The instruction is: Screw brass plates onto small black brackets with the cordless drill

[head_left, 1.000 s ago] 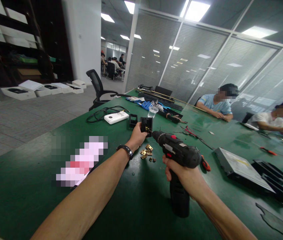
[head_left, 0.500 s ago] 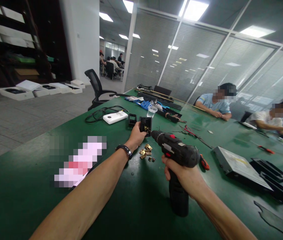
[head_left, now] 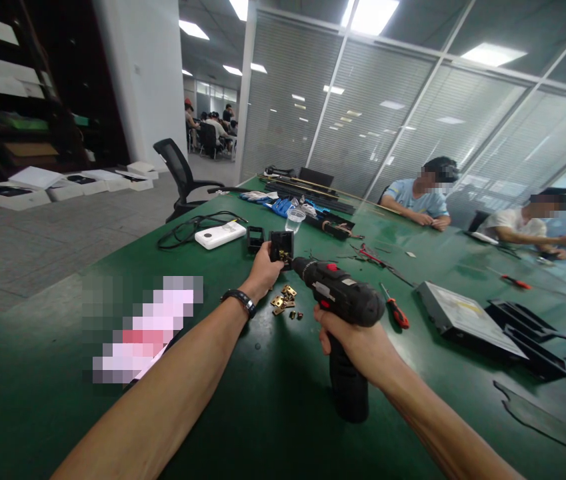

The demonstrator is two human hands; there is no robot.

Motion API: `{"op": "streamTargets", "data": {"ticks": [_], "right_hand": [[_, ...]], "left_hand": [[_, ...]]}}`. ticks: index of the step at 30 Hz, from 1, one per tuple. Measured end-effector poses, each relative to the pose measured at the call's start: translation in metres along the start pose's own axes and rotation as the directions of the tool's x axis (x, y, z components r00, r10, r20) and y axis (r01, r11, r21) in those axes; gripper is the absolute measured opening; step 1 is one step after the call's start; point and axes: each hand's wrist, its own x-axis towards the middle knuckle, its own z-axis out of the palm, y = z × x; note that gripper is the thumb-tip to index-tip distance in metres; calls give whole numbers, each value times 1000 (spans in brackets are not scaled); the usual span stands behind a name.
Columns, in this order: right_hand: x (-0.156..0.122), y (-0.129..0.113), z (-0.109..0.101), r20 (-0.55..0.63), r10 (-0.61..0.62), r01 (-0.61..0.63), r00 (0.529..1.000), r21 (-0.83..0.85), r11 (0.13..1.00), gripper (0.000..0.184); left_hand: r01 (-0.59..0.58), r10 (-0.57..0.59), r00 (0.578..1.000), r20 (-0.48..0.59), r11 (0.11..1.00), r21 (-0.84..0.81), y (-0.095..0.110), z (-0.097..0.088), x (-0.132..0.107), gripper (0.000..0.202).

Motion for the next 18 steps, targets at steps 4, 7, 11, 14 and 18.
{"op": "streamTargets", "data": {"ticks": [4,7,11,14,18], "right_hand": [[0,-2,0,0,-7,7,1000,-16,1000,29],[-1,-4,1,1,-3,3,1000,-5,1000,30],[1,-7,3,0,-6,6,1000,-2,1000,29],[2,-6,3,-3,-17,17,1000,-4,1000,27],[1,-1,2,-3,-13,13,1000,8,1000,27]], "left_hand": [[-10,10,1000,0,1000,8,1,1,0,56],[-13,13,1000,-2,1000,14,2,1,0,55],[-27,27,1000,-3,999,30,1,0,-1,52],[-19,19,1000,-1,1000,21,2,1,-1,53],[13,-13,1000,-2,1000,-8,3,1,-1,56]]}}
